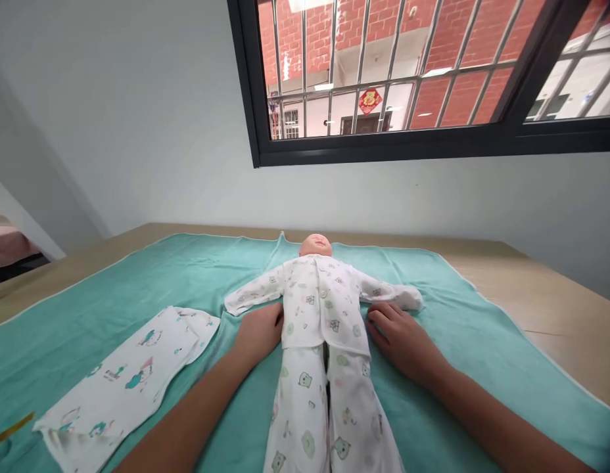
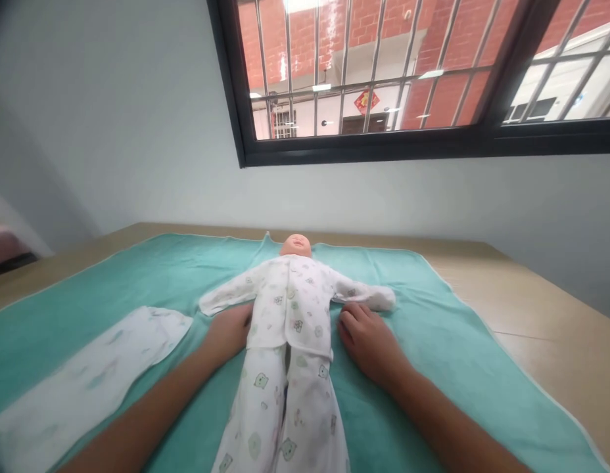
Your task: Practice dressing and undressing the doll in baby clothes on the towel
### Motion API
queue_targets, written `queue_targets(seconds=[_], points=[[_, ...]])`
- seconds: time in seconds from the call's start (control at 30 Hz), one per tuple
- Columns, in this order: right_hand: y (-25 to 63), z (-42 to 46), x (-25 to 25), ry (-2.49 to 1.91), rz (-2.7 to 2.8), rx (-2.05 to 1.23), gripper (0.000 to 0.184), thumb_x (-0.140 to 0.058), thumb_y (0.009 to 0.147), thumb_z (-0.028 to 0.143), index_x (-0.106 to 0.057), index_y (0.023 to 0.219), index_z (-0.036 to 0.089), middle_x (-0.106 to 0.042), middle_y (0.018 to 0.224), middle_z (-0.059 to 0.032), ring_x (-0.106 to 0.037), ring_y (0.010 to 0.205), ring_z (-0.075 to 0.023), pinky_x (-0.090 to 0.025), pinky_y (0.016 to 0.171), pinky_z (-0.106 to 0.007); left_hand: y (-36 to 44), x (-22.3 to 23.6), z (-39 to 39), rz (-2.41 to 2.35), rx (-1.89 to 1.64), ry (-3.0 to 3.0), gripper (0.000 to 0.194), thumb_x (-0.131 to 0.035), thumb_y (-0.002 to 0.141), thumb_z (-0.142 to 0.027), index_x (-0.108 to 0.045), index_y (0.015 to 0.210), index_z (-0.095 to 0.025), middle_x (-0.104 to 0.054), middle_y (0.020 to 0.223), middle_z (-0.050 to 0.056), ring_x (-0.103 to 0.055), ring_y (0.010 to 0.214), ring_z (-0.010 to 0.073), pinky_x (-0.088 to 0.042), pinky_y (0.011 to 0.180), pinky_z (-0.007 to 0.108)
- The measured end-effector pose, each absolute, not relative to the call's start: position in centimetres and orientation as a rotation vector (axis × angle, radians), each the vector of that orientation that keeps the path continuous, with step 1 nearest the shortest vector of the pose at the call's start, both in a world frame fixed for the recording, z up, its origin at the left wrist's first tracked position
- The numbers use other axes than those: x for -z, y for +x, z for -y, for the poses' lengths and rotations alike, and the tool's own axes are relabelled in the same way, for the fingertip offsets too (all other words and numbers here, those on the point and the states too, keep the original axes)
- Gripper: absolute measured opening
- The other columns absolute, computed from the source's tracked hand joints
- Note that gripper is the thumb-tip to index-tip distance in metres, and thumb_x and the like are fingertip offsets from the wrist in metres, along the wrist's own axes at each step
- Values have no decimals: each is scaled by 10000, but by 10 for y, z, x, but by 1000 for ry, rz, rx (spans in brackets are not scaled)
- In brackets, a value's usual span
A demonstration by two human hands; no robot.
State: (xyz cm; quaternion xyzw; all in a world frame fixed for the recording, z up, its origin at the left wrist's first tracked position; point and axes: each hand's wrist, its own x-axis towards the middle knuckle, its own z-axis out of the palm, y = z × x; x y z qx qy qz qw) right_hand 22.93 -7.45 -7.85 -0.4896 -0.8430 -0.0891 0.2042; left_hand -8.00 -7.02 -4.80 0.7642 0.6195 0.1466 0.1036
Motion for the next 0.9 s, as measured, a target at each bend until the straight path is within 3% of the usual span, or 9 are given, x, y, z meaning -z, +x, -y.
queue_targets(seconds=[0.23, 0.47, 0.9], points=[[236, 70, 84, -1374, 2341, 15, 229, -486, 957, 266, -580, 1161, 221, -602, 1237, -82, -535, 1160, -267, -464, 959, -442, -81, 53, 65, -1794, -489, 2193, 179, -514, 910, -298, -668, 887, -208, -713, 937, 58, -622, 848, 197, -367, 690, 268], [237, 69, 84, -1372, 2336, -17, 194, -478, 966, 287, -590, 1116, 234, -602, 1228, -75, -540, 1149, -270, -479, 943, -442, -82, 59, 60, -1792, -506, 2165, 156, -543, 889, -298, -639, 796, -218, -709, 885, 45, -614, 792, 192, -336, 660, 274], [236, 71, 82, -1374, 2325, -23, 173, -484, 959, 259, -598, 1084, 225, -607, 1200, -77, -552, 1110, -261, -486, 916, -431, -82, 58, 63, -1793, -498, 2143, 163, -529, 879, -319, -646, 820, -222, -714, 911, 46, -614, 824, 201, -348, 666, 282]])
